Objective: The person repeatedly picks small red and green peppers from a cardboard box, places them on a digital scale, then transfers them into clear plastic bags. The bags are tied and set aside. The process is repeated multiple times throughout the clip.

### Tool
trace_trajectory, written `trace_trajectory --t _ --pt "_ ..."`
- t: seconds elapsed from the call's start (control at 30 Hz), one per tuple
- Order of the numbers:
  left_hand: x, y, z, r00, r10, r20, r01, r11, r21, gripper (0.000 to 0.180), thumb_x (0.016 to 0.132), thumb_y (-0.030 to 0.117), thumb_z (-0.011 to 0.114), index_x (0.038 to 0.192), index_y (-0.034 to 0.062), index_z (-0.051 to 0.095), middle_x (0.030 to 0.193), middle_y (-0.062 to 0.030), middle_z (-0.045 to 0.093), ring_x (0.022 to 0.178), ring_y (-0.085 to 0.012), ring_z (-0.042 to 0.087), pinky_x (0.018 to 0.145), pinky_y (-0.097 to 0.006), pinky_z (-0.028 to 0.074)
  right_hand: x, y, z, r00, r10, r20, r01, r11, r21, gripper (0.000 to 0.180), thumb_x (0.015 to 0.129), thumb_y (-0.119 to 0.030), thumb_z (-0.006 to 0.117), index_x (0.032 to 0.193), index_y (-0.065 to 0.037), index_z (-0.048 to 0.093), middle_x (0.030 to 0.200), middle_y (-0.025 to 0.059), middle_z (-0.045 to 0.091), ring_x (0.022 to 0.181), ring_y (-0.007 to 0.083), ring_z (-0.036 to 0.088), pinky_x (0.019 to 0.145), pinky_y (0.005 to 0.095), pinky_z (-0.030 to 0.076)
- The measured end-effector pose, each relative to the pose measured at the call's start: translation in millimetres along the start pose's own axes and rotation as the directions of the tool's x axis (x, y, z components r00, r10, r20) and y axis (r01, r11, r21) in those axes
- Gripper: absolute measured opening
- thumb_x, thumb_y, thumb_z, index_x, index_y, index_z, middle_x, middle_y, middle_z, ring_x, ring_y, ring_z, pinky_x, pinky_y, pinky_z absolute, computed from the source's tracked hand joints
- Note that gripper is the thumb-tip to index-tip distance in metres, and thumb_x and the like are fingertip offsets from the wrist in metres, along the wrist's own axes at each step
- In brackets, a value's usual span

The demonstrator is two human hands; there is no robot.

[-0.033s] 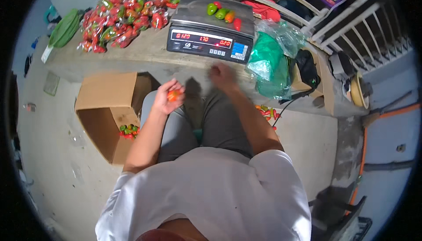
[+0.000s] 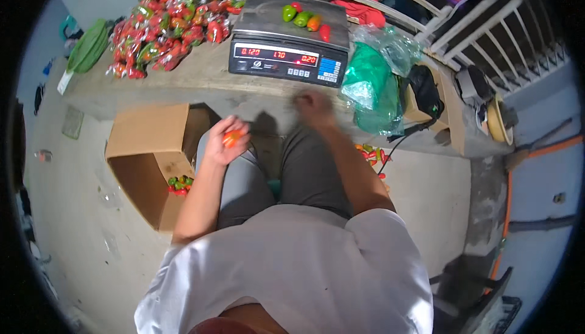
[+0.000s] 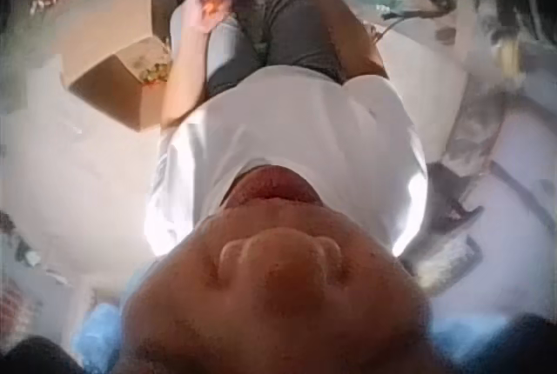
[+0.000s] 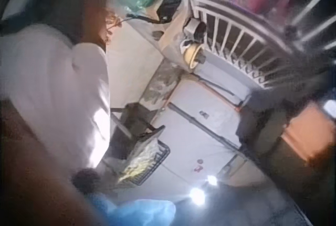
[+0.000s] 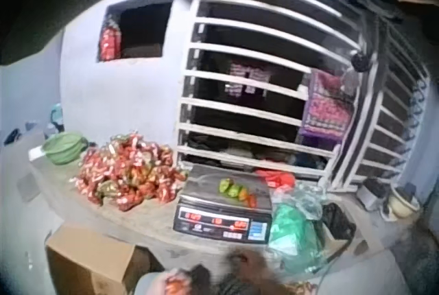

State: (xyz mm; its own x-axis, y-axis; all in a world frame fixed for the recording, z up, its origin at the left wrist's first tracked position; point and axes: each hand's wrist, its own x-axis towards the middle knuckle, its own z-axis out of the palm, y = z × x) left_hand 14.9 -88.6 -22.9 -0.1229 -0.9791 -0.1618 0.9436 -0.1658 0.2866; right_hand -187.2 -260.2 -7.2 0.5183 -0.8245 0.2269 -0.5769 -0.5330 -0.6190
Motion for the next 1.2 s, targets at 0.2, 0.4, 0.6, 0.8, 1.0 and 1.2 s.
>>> trace_trajectory --t 0.2,0.4,0.6,0.8,1.0,1.2 --pt "-155.4 8.8 -40.8 0.921 0.377 -0.095 -0.386 0.915 -0.119 0.035 0.087 0.038 0.045 0.071 0.0071 0.043 0.07 -0.0058 0.039 0.05 -0.0135 0.038 0.037 -0.022 0.034 -3.8 100.9 -53.0 0.882 -0.172 -0.439 -0.004 0.929 -0.371 0.014 0.074 -0.007 0.051 0.085 -0.002 0.059 0.084 0.0181 0.058 0.08 0.0361 0.056 0.07 0.0409 0.047" --pt "-245.6 -12.3 -190.8 0.36 0.329 -0.873 -0.504 0.856 0.115 0.031 0.08 0.038 0.05 0.095 0.0106 0.048 0.085 -0.0073 0.053 0.066 -0.0189 0.053 0.06 -0.032 0.044 35.0 104.4 -67.4 0.959 0.245 -0.143 -0.284 0.822 -0.494 0.017 0.073 -0.017 0.052 0.076 -0.003 0.062 0.083 0.0179 0.06 0.08 0.034 0.058 0.07 0.0433 0.047" --pt "-239.6 -9.8 -218.4 0.559 0.208 -0.803 -0.459 0.884 -0.09 0.055 0.08 0.031 0.049 0.128 0.0157 0.025 0.112 -0.0098 0.043 0.102 -0.0269 0.043 0.084 -0.047 0.04 59.5 44.8 -125.7 0.934 0.352 0.061 -0.34 0.929 -0.144 0.025 0.075 -0.03 0.056 0.076 -0.006 0.064 0.074 0.0105 0.063 0.072 0.0248 0.06 0.067 0.0355 0.047" --pt "-193.6 -12.5 -116.7 0.011 0.669 -0.743 -0.154 0.736 0.66 0.043 0.083 0.02 0.046 0.123 0.0117 0.032 0.114 -0.0095 0.041 0.102 -0.0265 0.042 0.078 -0.047 0.043 95.9 116.7 -150.4 0.826 0.333 -0.455 -0.283 0.943 0.177 0.022 0.076 -0.024 0.055 0.077 -0.004 0.063 0.08 0.0143 0.063 0.077 0.0289 0.06 0.072 0.0358 0.046" --pt "-172.2 -12.0 -27.7 0.074 0.943 -0.325 -0.065 0.329 0.942 0.038 0.084 0.005 0.044 0.121 0.0045 0.036 0.114 -0.0102 0.04 0.103 -0.0213 0.042 0.089 -0.033 0.037 148.1 183.7 -136.9 0.738 0.315 -0.597 -0.449 0.89 -0.085 0.025 0.073 -0.014 0.05 0.092 -0.004 0.062 0.095 0.0205 0.059 0.088 0.0343 0.057 0.08 0.0405 0.044" --pt "-128.4 -64.2 49.6 0.471 0.882 0.022 0.066 -0.06 0.996 0.042 0.074 -0.002 0.05 0.115 0.0016 0.041 0.114 -0.0131 0.042 0.105 -0.0224 0.043 0.09 -0.033 0.035 188.4 211.2 -132.4 0.808 0.394 -0.438 -0.485 0.867 -0.116 0.026 0.074 -0.014 0.048 0.093 -0.008 0.063 0.099 0.0179 0.059 0.095 0.0342 0.055 0.083 0.0412 0.043"
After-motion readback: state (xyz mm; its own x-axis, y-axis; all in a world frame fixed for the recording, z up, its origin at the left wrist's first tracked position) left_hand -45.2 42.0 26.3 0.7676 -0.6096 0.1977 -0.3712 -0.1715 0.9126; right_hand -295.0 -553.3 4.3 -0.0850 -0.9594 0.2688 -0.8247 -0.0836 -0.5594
